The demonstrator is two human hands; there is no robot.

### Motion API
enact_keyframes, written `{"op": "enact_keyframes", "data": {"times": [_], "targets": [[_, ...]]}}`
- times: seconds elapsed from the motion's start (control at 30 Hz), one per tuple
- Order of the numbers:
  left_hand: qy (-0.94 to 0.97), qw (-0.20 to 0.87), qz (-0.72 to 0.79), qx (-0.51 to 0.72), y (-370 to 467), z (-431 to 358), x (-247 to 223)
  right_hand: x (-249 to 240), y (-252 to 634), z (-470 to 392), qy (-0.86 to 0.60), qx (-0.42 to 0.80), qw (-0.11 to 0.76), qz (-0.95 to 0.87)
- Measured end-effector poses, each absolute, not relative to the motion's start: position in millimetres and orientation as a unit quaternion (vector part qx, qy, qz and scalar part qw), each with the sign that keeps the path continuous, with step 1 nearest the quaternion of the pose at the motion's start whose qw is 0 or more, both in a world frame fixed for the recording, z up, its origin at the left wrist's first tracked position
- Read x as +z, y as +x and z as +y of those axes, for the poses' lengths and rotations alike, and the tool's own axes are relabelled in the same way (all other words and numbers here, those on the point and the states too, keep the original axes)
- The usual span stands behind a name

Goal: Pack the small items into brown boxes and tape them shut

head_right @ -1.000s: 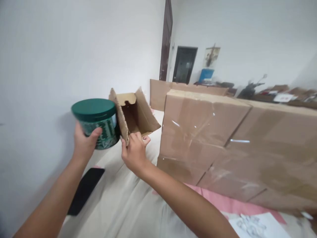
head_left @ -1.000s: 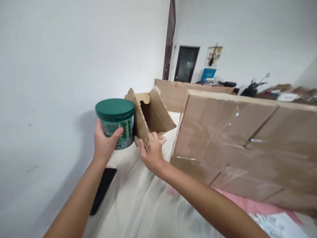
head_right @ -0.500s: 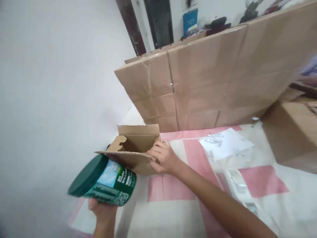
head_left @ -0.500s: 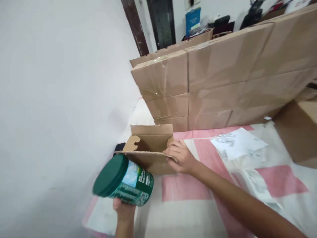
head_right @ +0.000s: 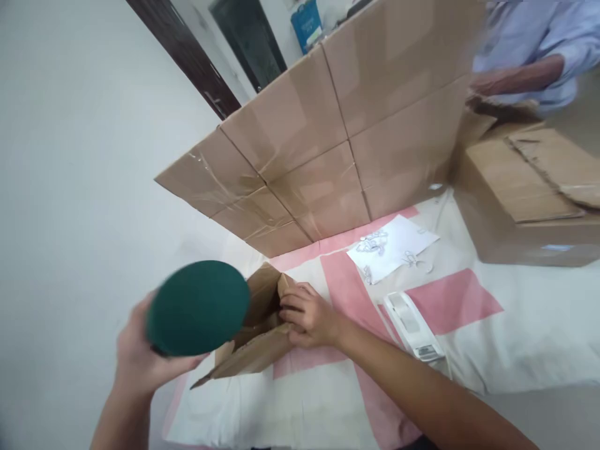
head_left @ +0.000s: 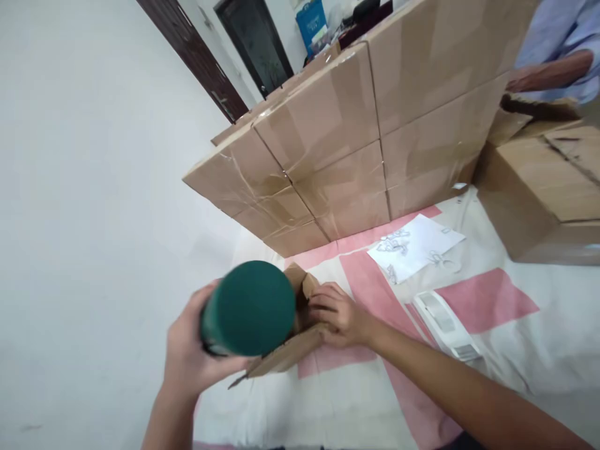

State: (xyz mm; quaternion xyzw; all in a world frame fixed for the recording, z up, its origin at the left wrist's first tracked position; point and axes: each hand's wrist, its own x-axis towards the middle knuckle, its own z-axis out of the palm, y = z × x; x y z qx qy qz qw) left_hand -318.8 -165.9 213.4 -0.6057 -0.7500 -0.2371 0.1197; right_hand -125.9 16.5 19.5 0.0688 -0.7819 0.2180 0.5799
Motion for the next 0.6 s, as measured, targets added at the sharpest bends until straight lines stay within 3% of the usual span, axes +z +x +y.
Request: {"op": "enact_keyframes", "data": {"times": [0.13, 0.23, 0.6], "targets": [[-0.657, 0.137, -0.742, -0.014, -303, -142, 195, 20, -123, 12, -0.042, 0.242, 0.622, -0.743], [-0.607, 0.09, -0.786, 0.067, -301, -133, 172, 20, -123, 11, -0.056, 0.269, 0.615, -0.739], [-0.598, -0.074, -0.796, 0.046, -297, -112, 144, 17, -123, 7, -0.06, 0.356, 0.585, -0.726]]}}
